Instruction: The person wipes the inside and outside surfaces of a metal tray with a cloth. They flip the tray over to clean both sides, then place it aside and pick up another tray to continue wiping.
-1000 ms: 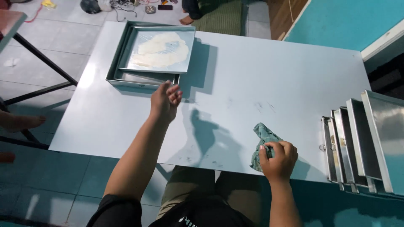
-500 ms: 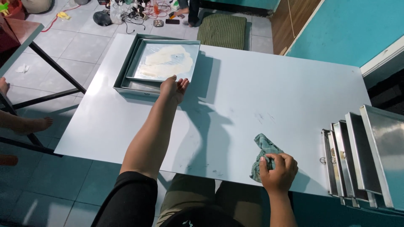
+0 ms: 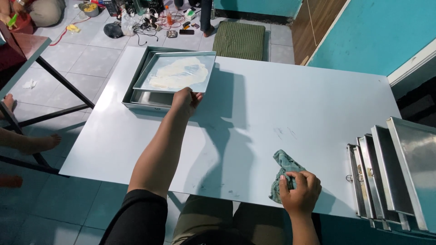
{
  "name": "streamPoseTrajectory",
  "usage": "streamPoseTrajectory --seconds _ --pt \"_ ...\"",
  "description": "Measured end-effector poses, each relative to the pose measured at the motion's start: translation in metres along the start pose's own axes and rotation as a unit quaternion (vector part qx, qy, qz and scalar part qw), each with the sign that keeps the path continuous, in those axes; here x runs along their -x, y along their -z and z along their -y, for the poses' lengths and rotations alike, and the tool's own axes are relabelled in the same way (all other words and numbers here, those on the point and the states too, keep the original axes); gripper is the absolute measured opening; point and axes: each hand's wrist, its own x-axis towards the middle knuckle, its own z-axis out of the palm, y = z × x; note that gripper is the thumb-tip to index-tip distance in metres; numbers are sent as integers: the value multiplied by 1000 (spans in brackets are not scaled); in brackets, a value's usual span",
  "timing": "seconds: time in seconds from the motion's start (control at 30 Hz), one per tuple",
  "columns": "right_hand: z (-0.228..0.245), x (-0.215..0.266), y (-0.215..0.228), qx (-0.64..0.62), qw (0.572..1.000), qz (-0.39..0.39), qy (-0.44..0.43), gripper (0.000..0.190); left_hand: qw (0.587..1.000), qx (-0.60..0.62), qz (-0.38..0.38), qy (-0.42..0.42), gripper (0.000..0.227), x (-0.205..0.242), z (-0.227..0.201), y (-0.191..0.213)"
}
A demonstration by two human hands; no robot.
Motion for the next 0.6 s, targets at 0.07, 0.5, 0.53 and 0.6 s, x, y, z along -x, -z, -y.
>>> streamPoseTrajectory --seconds 0.07,0.5,0.53,0.6 --pt "-2 -1 -1 5 1000 5 4 17 999 -19 22 -25 17 -5 8 3" --pt "-2 -2 1 30 999 13 -24 46 876 -362 291 -127 15 98 58 78" --pt "1 -6 4 33 999 15 -27 46 876 -364 293 -122 15 95 63 88" --pt "7 -15 9 14 1000 -4 -22 57 835 -386 363 -148 25 88 73 107"
